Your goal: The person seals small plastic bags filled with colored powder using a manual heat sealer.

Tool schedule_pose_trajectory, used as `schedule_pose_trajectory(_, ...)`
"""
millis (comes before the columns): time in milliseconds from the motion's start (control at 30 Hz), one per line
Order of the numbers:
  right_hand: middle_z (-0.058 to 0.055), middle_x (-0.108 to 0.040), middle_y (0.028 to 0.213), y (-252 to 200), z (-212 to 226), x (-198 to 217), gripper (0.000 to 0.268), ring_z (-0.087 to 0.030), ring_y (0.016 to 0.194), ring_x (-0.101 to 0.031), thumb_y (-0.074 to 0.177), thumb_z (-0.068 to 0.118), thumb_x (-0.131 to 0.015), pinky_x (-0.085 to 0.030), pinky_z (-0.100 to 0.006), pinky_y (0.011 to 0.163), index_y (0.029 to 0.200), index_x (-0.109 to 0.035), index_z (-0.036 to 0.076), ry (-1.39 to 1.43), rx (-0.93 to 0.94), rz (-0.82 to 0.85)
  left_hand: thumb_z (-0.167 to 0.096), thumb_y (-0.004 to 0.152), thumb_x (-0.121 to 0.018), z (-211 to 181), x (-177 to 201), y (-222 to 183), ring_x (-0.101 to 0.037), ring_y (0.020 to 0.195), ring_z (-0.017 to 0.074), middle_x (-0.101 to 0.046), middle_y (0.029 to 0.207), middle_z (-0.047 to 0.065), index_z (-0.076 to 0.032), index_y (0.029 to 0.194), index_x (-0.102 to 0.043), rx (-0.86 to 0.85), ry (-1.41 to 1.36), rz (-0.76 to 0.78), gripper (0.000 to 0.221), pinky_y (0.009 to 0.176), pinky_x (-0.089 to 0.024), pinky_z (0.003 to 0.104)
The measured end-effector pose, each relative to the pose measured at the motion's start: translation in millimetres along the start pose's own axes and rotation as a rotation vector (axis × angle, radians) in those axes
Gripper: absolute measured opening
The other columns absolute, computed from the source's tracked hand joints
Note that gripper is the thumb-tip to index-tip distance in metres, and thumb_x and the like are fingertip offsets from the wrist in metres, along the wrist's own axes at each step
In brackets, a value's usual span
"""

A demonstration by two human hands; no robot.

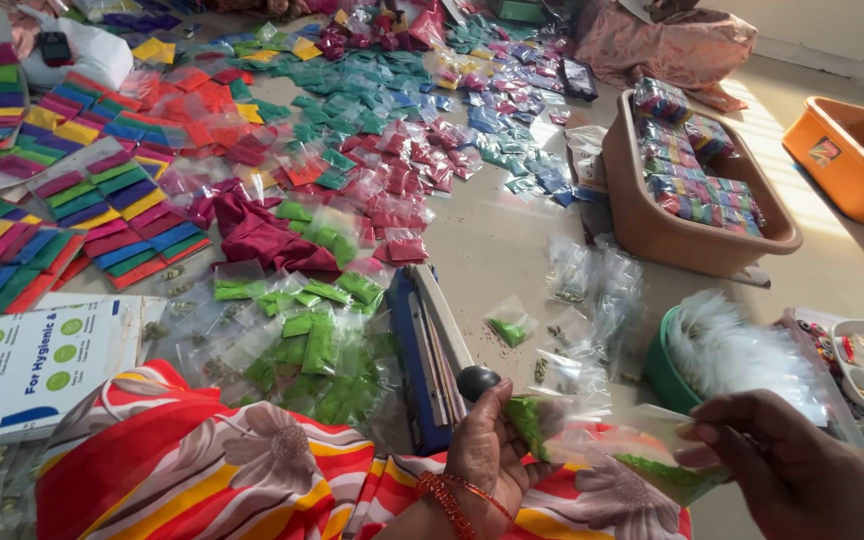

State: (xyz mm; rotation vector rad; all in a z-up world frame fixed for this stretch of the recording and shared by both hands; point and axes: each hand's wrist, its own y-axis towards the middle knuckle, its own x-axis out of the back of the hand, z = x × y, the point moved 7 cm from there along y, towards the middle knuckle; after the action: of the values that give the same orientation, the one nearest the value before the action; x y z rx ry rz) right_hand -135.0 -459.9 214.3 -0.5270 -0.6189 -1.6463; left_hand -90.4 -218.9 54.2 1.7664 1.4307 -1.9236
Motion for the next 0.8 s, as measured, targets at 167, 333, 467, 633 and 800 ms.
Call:
schedule_pose_trajectory(167, -0.001, -0.078, 0.094, 11, 73, -18, 0.019, -0.013, 0.089, -0.078, 0.097, 0.023, -0.068, -0.062, -0.031, 0.08, 0.113, -0.072, 0.015, -0.511, -0.1, 0.074, -0.049, 0.093, -0.062, 5, -6, -2, -0.072, 0.096, 0.0262, -0.077, 0.101, 0.01, -0.009, 0.11, -0.069, 0.005, -0.021, -0.005, 0.044, 0.085, -0.054, 0.05)
schedule_pose_trajectory(333, 0.005, -0.078, 0.096, 18, 95, -30, 0.02, -0.016, 0.085, -0.078, 0.092, 0.031, -0.066, -0.063, -0.032, 0.077, 0.111, -0.072, 0.027, -0.82, 0.002, 0.151, -0.047, 0.096, -0.059, 11, -11, 5, -0.073, 0.094, 0.0264, -0.077, 0.101, 0.012, -0.008, 0.11, -0.066, -0.008, -0.073, 0.083, 0.042, 0.084, -0.055, 0.049)
schedule_pose_trajectory(467, 0.005, -0.08, 0.097, 22, 110, -36, 0.021, -0.018, 0.084, -0.08, 0.094, 0.037, -0.066, -0.063, -0.034, 0.076, 0.112, -0.071, 0.029, -0.939, 0.01, 0.15, -0.047, 0.097, -0.06, 11, -12, 4, -0.072, 0.092, 0.026, -0.077, 0.099, 0.011, -0.009, 0.111, -0.067, -0.016, -0.073, 0.094, 0.041, 0.082, -0.054, 0.048)
schedule_pose_trajectory(633, 0.007, -0.08, 0.094, 24, 124, -42, 0.02, -0.018, 0.081, -0.08, 0.095, 0.04, -0.065, -0.063, -0.035, 0.074, 0.112, -0.071, 0.033, -1.003, 0.013, 0.148, -0.051, 0.098, -0.059, 13, -14, 6, -0.072, 0.093, 0.0255, -0.079, 0.102, 0.011, -0.008, 0.113, -0.068, -0.009, -0.08, 0.153, 0.047, 0.081, -0.054, 0.047)
schedule_pose_trajectory(800, 0.007, -0.08, 0.094, 26, 113, -41, 0.019, -0.018, 0.083, -0.08, 0.096, 0.041, -0.063, -0.063, -0.035, 0.075, 0.113, -0.07, 0.034, -1.029, -0.02, 0.153, -0.051, 0.097, -0.06, 14, -10, 8, -0.073, 0.098, 0.0255, -0.079, 0.103, 0.01, -0.01, 0.116, -0.068, 0.031, -0.101, 0.098, 0.046, 0.081, -0.055, 0.049)
